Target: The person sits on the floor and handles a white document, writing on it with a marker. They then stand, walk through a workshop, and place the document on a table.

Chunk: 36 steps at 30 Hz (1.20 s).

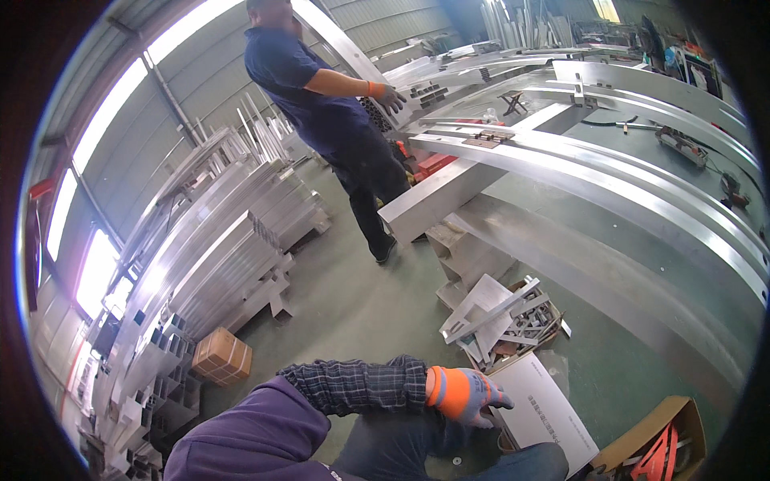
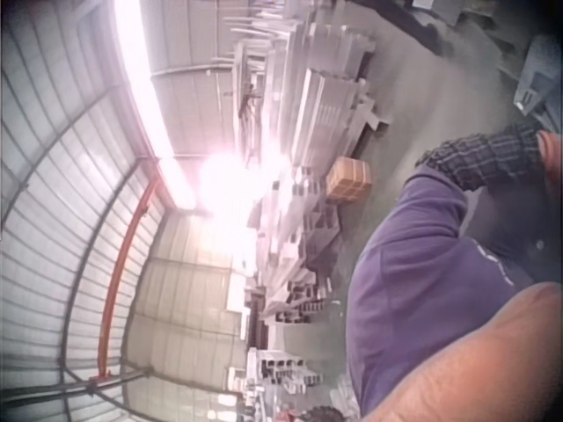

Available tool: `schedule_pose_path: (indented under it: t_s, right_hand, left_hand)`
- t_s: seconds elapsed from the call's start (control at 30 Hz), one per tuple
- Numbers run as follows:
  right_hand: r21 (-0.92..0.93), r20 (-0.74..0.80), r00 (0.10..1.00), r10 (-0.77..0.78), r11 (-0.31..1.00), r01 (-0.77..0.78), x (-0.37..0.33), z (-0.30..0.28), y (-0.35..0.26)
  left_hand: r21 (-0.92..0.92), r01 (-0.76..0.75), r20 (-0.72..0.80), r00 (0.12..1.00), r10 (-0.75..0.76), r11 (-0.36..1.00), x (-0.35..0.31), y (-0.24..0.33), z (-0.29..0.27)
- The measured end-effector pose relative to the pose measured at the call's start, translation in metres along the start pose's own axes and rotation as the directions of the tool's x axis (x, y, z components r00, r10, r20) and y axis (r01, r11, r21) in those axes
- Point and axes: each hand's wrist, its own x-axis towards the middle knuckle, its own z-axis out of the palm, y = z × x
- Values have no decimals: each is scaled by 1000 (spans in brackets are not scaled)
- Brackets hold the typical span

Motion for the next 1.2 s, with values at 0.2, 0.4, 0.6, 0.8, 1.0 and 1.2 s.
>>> schedule_pose_path:
  t_s: [0.2, 0.4, 0.6, 0.8, 1.0, 1.2]
  right_hand:
    - [-1, -11, 1000, 14, 1000, -14, 0, -5, -5]
    - [11, -41, 999, -11, 1000, 12, 2, -16, -14]
    - [-3, 11, 999, -34, 999, 34, 5, 20, 5]
    - [18, 26, 999, 31, 999, -32, 3, 18, -2]
    - [33, 120, 989, 83, 996, -87, 7, 2, -3]
    - [88, 357, 927, 115, 984, -156, 10, -27, -13]
  left_hand:
    - [2, -5, 36, 999, 5, 1000, 1, 1, -1]
    - [-21, 35, 79, 996, -33, 999, -3, 0, 0]
    - [-25, 20, 99, 995, -17, 999, 2, 0, -3]
    - [-6, 22, 92, 996, -21, 1000, 2, 0, -2]
    - [-36, 20, 114, 993, -16, 999, 5, 5, -7]
    - [-42, -3, 95, 995, 7, 999, 5, -1, 1]
